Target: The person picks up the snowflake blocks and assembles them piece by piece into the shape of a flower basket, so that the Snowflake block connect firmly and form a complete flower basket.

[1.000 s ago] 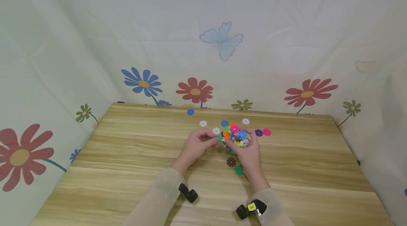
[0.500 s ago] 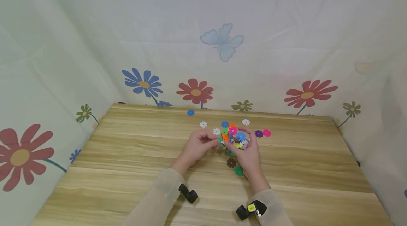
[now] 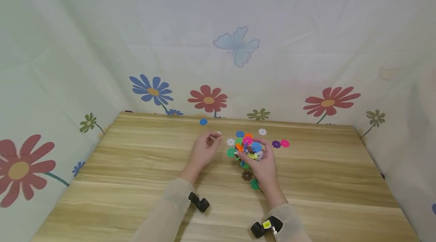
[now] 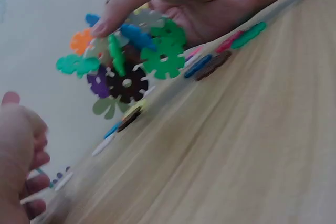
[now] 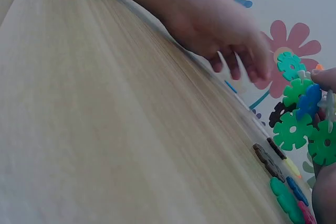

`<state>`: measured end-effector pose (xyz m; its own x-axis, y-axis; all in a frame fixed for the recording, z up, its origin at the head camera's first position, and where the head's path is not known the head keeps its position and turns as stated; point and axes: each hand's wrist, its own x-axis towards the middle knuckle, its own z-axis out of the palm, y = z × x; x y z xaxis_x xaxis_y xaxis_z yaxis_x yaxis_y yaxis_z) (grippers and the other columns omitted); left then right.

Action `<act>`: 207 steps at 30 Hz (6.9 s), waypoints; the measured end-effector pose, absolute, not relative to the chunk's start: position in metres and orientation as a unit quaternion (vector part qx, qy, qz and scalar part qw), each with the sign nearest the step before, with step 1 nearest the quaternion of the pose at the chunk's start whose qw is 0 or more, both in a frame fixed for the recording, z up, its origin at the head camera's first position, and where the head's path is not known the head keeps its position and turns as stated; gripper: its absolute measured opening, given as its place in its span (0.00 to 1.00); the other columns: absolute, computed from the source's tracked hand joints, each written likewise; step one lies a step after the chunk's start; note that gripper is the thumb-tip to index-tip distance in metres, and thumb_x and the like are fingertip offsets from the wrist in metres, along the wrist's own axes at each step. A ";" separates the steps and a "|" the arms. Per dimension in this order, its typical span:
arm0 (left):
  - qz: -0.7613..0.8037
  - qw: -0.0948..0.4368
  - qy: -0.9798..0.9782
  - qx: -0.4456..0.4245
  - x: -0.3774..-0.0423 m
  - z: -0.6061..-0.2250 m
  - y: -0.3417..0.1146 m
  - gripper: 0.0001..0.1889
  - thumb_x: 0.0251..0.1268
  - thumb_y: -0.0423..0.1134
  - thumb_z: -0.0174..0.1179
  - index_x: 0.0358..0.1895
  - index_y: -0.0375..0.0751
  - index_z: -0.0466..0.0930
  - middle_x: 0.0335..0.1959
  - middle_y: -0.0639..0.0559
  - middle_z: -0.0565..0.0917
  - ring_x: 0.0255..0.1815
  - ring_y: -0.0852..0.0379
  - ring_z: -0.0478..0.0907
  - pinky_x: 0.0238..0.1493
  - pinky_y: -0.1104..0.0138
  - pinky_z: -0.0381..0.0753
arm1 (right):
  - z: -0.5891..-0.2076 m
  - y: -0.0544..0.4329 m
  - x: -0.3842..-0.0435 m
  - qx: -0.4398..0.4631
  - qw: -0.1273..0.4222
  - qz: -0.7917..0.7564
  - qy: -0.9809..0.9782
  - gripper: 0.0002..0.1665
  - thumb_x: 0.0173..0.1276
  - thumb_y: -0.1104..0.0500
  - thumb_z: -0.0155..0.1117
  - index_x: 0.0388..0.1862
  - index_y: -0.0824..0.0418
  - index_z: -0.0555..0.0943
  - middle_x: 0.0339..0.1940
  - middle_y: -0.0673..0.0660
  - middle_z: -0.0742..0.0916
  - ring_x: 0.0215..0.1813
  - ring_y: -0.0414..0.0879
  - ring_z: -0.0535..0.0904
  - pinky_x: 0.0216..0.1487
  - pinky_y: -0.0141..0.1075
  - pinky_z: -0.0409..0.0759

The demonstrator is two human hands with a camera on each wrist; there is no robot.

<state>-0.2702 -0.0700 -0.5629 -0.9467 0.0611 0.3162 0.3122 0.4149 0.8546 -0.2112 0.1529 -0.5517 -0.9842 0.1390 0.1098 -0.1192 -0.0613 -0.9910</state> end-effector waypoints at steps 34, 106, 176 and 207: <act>-0.556 0.043 -0.824 -0.101 -0.270 -0.545 -0.095 0.02 0.78 0.34 0.69 0.46 0.43 0.90 0.39 0.53 0.87 0.38 0.56 0.81 0.41 0.66 0.82 | -0.551 0.153 -0.209 0.019 0.094 0.713 -0.695 0.43 0.65 0.67 0.84 0.74 0.62 0.72 0.49 0.60 0.89 0.38 0.44 0.88 0.36 0.33 0.88; -0.530 0.102 -0.801 -0.261 -0.241 -0.505 -0.045 0.08 0.76 0.37 0.72 0.52 0.39 0.92 0.44 0.52 0.92 0.41 0.62 0.85 0.46 0.67 0.88 | -0.547 0.157 -0.211 -0.002 0.091 0.726 -0.682 0.39 0.68 0.65 0.82 0.74 0.60 0.76 0.69 0.59 0.78 0.57 0.44 0.82 0.50 0.30 0.86; -0.630 -0.019 -0.757 -0.172 -0.243 -0.493 -0.072 0.07 0.76 0.28 0.69 0.51 0.33 0.86 0.40 0.45 0.88 0.36 0.44 0.92 0.41 0.54 0.93 | -0.546 0.151 -0.212 -0.028 0.142 0.801 -0.581 0.21 0.66 0.78 0.76 0.42 0.65 0.72 0.36 0.51 0.83 0.41 0.42 0.82 0.39 0.29 0.86; -0.536 0.069 -0.808 -0.235 -0.234 -0.498 -0.051 0.02 0.72 0.31 0.74 0.44 0.37 0.93 0.38 0.51 0.93 0.34 0.63 0.84 0.39 0.70 0.88 | -0.545 0.156 -0.210 -0.038 0.114 0.787 -0.605 0.29 0.66 0.77 0.77 0.53 0.57 0.71 0.32 0.49 0.91 0.35 0.39 0.87 0.35 0.28 0.86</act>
<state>-0.2338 -0.0509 -0.4981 -0.8800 0.3055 0.3638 0.4541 0.3158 0.8331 -0.2104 0.1558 -0.5453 -0.9709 0.2264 0.0783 -0.1341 -0.2427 -0.9608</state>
